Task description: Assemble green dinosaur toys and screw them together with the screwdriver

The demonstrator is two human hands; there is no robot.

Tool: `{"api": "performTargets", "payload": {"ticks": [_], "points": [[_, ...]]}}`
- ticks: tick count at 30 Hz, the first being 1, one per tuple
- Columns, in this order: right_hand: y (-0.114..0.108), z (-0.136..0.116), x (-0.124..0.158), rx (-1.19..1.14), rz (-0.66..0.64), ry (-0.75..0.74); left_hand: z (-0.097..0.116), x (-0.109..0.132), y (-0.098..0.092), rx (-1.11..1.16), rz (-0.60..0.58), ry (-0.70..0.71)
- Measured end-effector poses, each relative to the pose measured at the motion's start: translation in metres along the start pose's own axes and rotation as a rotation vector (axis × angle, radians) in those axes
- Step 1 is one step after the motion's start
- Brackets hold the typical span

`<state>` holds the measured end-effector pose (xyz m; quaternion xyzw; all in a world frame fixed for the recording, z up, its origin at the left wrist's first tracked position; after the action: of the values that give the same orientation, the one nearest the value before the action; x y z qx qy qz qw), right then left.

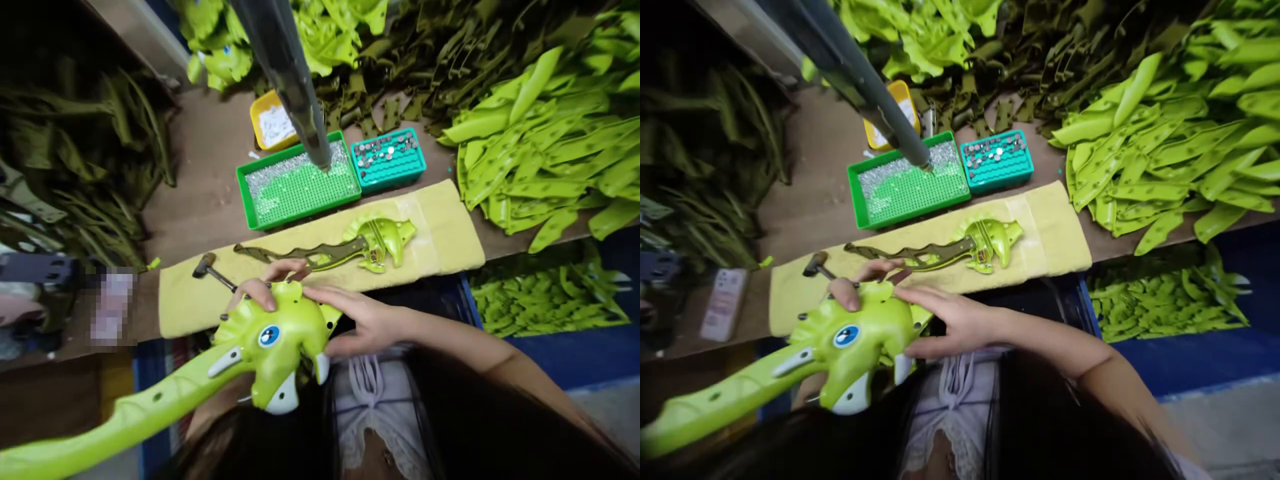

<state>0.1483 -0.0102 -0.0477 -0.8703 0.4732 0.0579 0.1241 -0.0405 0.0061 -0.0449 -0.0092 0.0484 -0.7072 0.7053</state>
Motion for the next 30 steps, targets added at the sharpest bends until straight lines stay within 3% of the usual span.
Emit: {"api": "performTargets", "payload": {"ticks": [3,6,10,12,16,18,20,22,30], "points": [[0.001,-0.007,0.011,-0.030,-0.014,-0.046,0.005,0.003,0.019,0.213,-0.107,0.004],[-0.007,-0.009,0.019,-0.002,0.030,0.012,0.006,-0.009,0.020,0.103,-0.256,-0.036],[-0.006,-0.010,0.020,0.132,-0.083,0.123,0.009,-0.014,0.030,-0.001,-0.391,-0.002],[-0.014,-0.012,0.018,0.185,-0.069,0.086,0.007,-0.013,0.036,0.005,-0.295,-0.012],[-0.078,-0.005,0.012,0.538,0.245,-0.020,-0.011,-0.001,0.022,0.125,0.348,-0.210],[-0.113,0.006,0.011,0.744,0.323,-0.036,-0.026,0.013,0.018,0.163,0.500,-0.389],[-0.134,0.021,0.010,0.872,0.281,-0.047,-0.040,0.024,0.021,0.205,0.505,-0.584],[-0.141,0.033,0.010,0.944,0.214,-0.084,-0.048,0.031,0.025,0.277,0.497,-0.702],[-0.131,0.046,0.011,1.009,0.161,-0.094,-0.057,0.033,0.034,0.363,0.549,-0.777]]}}
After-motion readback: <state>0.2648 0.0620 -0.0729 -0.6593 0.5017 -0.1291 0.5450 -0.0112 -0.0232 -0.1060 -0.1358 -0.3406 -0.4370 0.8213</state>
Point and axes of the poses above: each hand's wrist, its own x-axis away from the middle knuckle, its own y-axis out of the palm, z = x × y, the point moved 5 cm from there along -x, towards the middle knuckle, and after that the axes turned 12 degrees about z, right-handed, at the moved point
